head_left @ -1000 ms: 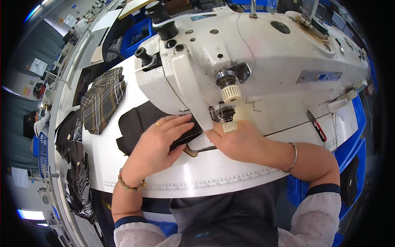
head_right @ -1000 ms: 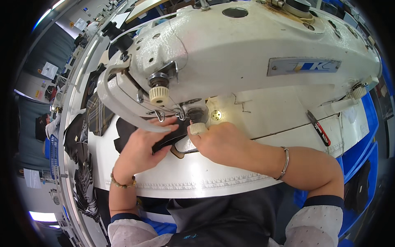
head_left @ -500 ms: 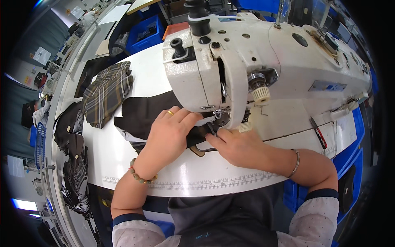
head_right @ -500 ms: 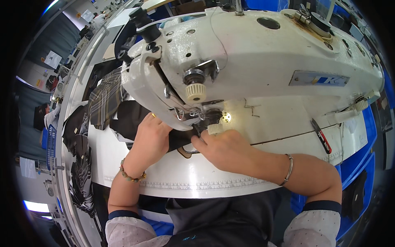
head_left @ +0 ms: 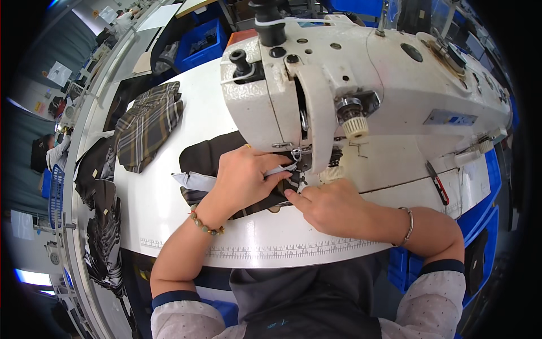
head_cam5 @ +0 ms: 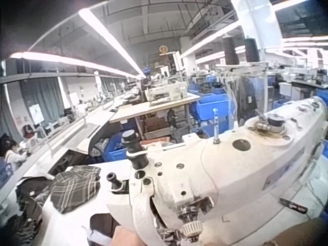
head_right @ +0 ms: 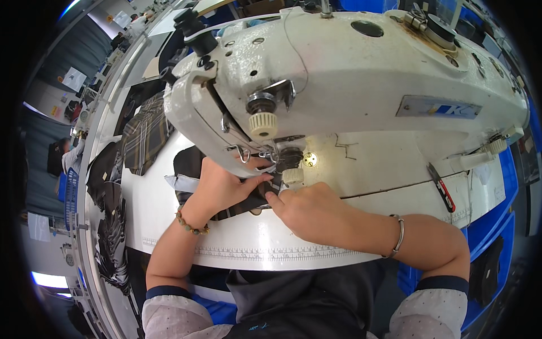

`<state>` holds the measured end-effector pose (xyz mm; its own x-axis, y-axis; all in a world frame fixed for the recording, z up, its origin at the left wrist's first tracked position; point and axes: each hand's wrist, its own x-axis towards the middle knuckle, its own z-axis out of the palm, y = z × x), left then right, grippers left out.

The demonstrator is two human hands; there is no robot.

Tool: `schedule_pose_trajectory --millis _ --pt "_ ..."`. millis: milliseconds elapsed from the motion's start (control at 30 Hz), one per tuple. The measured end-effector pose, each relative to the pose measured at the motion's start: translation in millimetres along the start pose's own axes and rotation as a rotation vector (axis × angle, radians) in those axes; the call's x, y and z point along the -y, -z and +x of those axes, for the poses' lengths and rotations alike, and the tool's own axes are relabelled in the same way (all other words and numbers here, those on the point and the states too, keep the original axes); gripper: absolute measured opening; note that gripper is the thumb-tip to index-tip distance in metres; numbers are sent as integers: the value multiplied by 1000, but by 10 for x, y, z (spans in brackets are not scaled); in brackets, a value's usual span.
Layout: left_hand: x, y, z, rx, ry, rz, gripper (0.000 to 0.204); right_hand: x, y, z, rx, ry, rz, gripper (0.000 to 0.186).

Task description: Sewing together components of a plaid and solid fabric pouch using an industrial sewing machine.

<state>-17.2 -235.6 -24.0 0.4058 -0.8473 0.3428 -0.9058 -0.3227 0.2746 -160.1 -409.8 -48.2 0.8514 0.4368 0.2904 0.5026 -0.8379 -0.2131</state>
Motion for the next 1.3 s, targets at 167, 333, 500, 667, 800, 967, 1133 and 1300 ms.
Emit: schedule_pose_trajectory --millis 167,333,500,667,800,967,1133,1300 --pt "39 -30 -6 -10 -15 -46 19 43 40 -22 14 -33 -6 30" --pt "112 -73 -28 -56 25 -184 15 92 86 -13 -44 -85 8 30" --pt "124 -125 -54 -74 109 -246 16 100 65 -63 10 -203 54 31" --pt "-19 -43 -53 -104 -15 -42 19 90 -23 -103 6 -116 -93 41" --pt "-148 19 -50 -33 -178 177 22 110 -7 -95 16 -93 -118 40" --pt "-207 48 -59 8 -182 232 30 89 -41 -97 -47 -4 -117 37" --pt "-220 62 -57 28 -224 192 30 75 -40 -102 -74 52 -135 36" --pt "-280 27 -107 58 -210 175 25 69 -35 -85 -101 51 -22 33"
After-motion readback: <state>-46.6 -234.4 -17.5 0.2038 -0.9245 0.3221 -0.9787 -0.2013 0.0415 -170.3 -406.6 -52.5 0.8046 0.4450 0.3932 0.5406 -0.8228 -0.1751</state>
